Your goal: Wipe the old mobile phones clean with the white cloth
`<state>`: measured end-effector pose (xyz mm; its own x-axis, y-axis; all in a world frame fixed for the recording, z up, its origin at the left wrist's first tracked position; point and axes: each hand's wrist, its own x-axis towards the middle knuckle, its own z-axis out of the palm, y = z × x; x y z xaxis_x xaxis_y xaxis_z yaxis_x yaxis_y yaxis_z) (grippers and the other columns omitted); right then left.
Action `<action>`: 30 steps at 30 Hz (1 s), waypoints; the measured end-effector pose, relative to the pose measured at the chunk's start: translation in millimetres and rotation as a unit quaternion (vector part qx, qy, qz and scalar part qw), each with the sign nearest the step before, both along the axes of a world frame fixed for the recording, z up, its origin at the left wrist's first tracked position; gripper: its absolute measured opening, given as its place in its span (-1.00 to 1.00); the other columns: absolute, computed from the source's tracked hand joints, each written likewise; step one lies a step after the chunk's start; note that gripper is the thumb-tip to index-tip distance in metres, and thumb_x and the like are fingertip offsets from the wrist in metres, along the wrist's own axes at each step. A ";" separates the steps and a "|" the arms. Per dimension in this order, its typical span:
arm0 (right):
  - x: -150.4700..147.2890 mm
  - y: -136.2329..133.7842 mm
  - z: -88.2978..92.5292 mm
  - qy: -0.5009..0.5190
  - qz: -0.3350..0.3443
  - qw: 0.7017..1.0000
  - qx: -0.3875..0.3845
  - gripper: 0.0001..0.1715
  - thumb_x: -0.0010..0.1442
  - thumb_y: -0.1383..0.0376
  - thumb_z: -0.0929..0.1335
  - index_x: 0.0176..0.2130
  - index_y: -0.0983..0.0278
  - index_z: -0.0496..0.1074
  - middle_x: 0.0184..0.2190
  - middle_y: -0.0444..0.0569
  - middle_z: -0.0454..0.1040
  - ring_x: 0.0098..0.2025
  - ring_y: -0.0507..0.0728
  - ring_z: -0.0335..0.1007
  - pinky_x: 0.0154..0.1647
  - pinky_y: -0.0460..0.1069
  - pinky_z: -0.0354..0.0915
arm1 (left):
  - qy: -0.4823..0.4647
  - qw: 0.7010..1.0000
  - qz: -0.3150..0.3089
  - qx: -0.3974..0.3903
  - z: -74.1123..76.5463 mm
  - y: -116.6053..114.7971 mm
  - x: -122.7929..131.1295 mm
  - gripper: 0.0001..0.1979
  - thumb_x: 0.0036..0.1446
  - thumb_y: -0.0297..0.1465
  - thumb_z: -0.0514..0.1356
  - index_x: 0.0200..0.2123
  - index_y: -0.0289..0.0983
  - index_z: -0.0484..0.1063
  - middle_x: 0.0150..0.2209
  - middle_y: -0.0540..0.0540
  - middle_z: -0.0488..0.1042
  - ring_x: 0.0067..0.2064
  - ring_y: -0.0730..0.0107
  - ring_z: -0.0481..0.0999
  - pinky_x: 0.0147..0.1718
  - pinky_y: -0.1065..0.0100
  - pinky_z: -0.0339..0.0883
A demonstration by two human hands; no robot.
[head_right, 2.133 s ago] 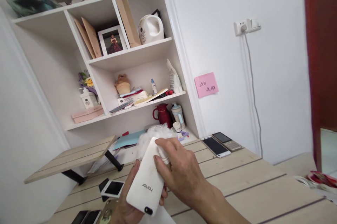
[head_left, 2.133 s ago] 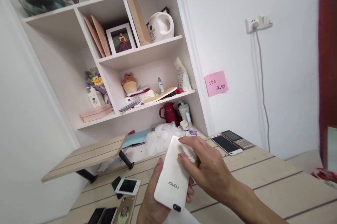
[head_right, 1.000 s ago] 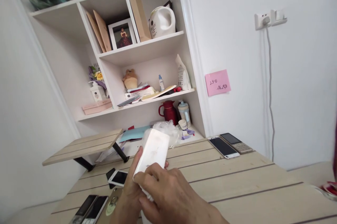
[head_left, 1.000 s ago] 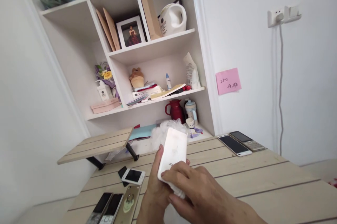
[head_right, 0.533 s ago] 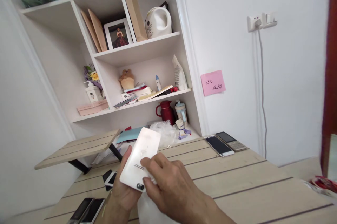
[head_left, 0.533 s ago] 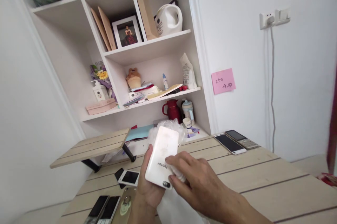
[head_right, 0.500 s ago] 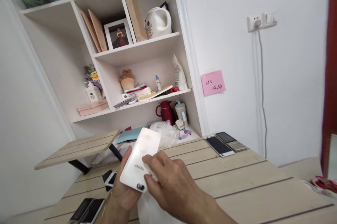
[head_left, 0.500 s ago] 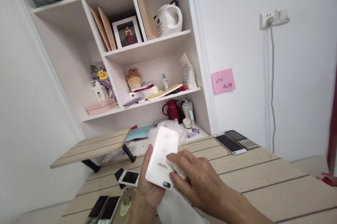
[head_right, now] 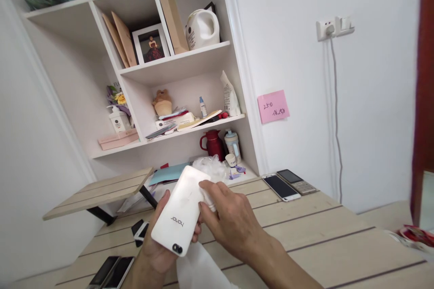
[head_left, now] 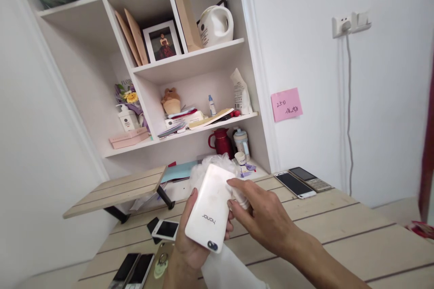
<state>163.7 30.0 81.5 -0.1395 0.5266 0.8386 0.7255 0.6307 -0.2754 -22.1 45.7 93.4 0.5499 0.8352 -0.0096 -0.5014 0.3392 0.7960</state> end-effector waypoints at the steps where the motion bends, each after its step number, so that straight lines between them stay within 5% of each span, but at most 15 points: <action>1: 0.7 1.2 -0.3 0.008 -0.007 1.000 0.006 -0.60 0.29 0.29 0.26 0.11 0.21 0.24 -0.15 0.00 0.50 -0.38 0.11 0.44 -0.39 -0.01 0.25 | 0.006 1.000 -0.007 0.004 0.2 -0.8 0.3 -0.31 0.23 0.04 -0.03 -0.10 -0.53 0.49 -0.31 -0.41 0.59 -0.42 0.13 0.59 -0.49 0.30 0.41; 7: 6.0 6.0 -0.2 0.074 -0.053 0.996 0.016 -0.58 0.29 0.23 0.25 0.11 0.29 0.27 -0.26 -0.01 0.55 -0.40 0.10 0.47 -0.37 -0.04 0.28 | 0.008 1.000 -0.021 0.002 5.7 -3.5 -1.8 -0.29 0.24 0.03 -0.05 -0.03 -0.55 0.45 -0.30 -0.43 0.58 -0.39 0.16 0.58 -0.44 0.33 0.41; 11: 10.1 23.3 -11.8 0.063 -0.106 0.988 -0.097 -0.45 0.28 0.11 0.27 0.20 0.22 0.22 -0.42 -0.12 0.53 -0.44 0.15 0.45 -0.40 -0.03 0.21 | -0.025 0.998 0.049 0.018 13.5 -1.6 -13.4 -0.37 0.26 -0.03 -0.03 0.03 -0.49 0.43 -0.25 -0.41 0.56 -0.34 0.18 0.56 -0.38 0.29 0.43; 16: 11.3 60.1 -55.1 0.015 -0.103 0.972 -0.210 -0.46 0.28 0.12 0.28 0.20 0.18 0.21 -0.33 -0.08 0.58 -0.32 0.21 0.50 -0.34 -0.01 0.20 | -0.049 0.991 0.122 0.034 22.3 -3.4 -27.0 -0.40 0.28 -0.06 -0.05 0.06 -0.46 0.40 -0.23 -0.41 0.56 -0.34 0.20 0.56 -0.36 0.29 0.43; 23: 16.4 86.3 -124.1 -0.011 -0.109 0.954 -0.280 -0.45 0.31 0.18 0.21 0.24 0.29 0.16 -0.29 0.01 0.59 -0.25 0.26 0.52 -0.24 0.05 0.24 | -0.078 0.991 0.104 0.041 24.6 -9.5 -29.2 -0.39 0.26 -0.05 -0.02 0.07 -0.46 0.41 -0.25 -0.39 0.57 -0.33 0.15 0.57 -0.36 0.26 0.43; 30: 18.0 88.8 -145.6 -0.019 -0.134 0.939 -0.317 -0.36 0.31 0.02 0.17 0.27 0.25 0.11 -0.33 -0.02 0.57 -0.26 0.27 0.53 -0.26 0.07 0.30 | -0.094 0.992 0.070 0.044 22.8 -9.9 -31.7 -0.25 0.18 0.08 0.03 0.10 -0.49 0.39 -0.25 -0.40 0.59 -0.34 0.11 0.59 -0.38 0.25 0.44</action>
